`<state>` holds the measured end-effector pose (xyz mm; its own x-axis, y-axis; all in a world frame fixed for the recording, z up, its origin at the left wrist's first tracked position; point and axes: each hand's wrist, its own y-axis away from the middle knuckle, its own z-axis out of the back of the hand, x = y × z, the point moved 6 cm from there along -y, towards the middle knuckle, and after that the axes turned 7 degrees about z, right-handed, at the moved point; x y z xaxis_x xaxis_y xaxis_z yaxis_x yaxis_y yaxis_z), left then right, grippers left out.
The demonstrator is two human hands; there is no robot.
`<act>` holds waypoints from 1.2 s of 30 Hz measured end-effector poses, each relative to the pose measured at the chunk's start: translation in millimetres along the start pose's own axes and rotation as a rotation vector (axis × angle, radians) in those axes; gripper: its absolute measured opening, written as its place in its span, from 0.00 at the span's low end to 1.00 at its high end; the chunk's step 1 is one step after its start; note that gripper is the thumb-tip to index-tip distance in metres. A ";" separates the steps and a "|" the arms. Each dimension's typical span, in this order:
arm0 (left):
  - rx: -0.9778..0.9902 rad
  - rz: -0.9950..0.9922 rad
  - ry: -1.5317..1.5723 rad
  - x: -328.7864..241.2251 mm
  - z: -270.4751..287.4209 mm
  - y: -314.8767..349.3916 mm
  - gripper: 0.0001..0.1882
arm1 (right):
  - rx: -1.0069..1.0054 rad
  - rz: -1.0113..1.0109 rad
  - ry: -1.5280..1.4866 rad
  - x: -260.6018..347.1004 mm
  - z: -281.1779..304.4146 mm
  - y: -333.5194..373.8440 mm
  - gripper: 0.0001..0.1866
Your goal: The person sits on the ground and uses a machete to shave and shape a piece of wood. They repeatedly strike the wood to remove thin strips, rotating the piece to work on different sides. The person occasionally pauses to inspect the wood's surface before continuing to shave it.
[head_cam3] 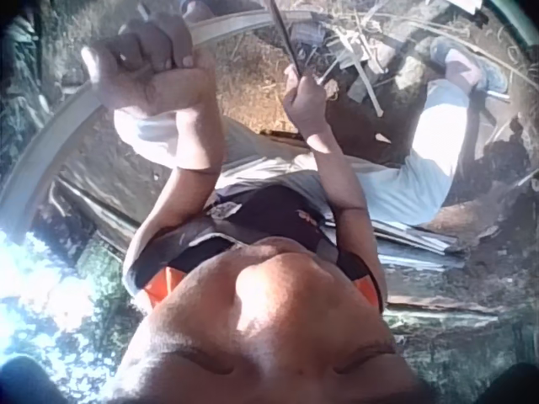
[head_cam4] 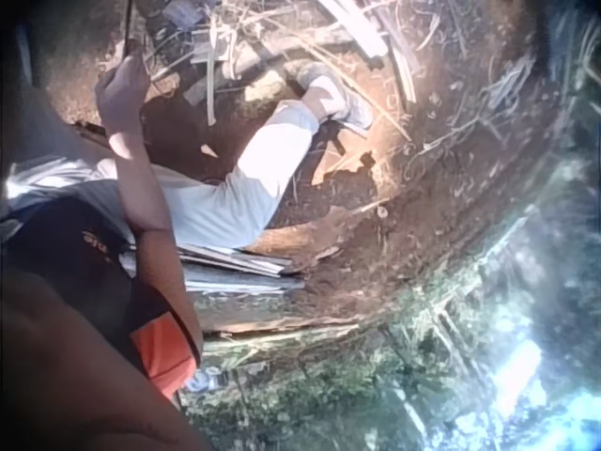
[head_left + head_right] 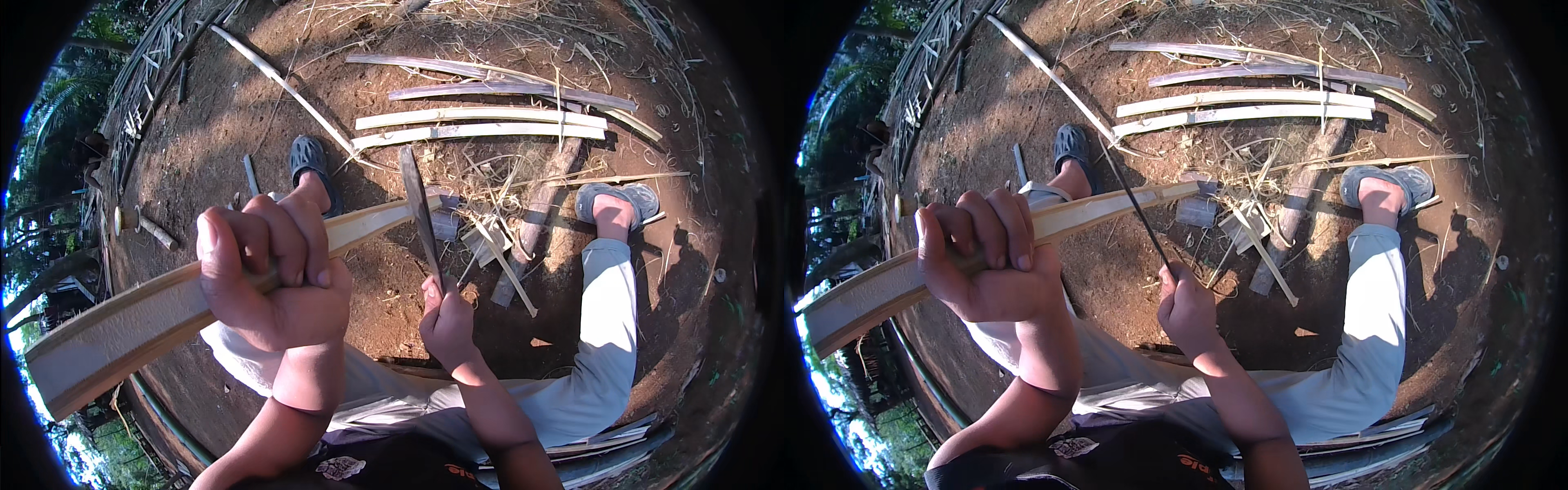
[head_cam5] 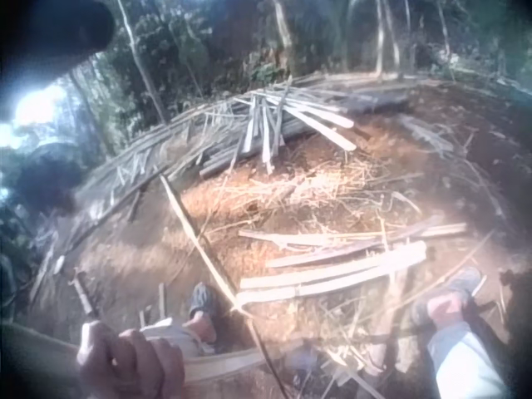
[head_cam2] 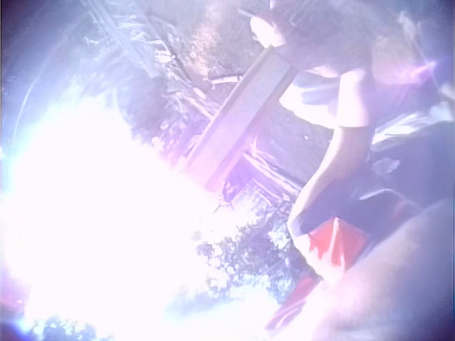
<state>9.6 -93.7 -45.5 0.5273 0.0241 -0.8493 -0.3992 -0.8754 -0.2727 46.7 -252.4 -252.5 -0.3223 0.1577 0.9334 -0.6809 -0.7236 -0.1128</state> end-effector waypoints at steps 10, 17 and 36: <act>-0.042 -0.044 0.008 1.0 4.2 -5.0 0.21 | -0.055 -0.073 -0.247 -10.3 -5.2 6.5 0.06; -0.079 -0.010 0.002 -4.1 9.3 -6.4 0.22 | -0.076 -0.098 -0.012 -1.1 10.8 -20.1 0.10; 0.007 -0.025 -0.011 -8.8 -0.6 4.0 0.21 | -0.007 -0.134 -0.052 -34.9 4.6 6.8 0.11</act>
<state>3.8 -97.7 -38.8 0.5292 0.0511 -0.8469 -0.3912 -0.8711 -0.2970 56.3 -265.9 -284.2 -0.1942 0.2174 0.9566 -0.7200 -0.6939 0.0115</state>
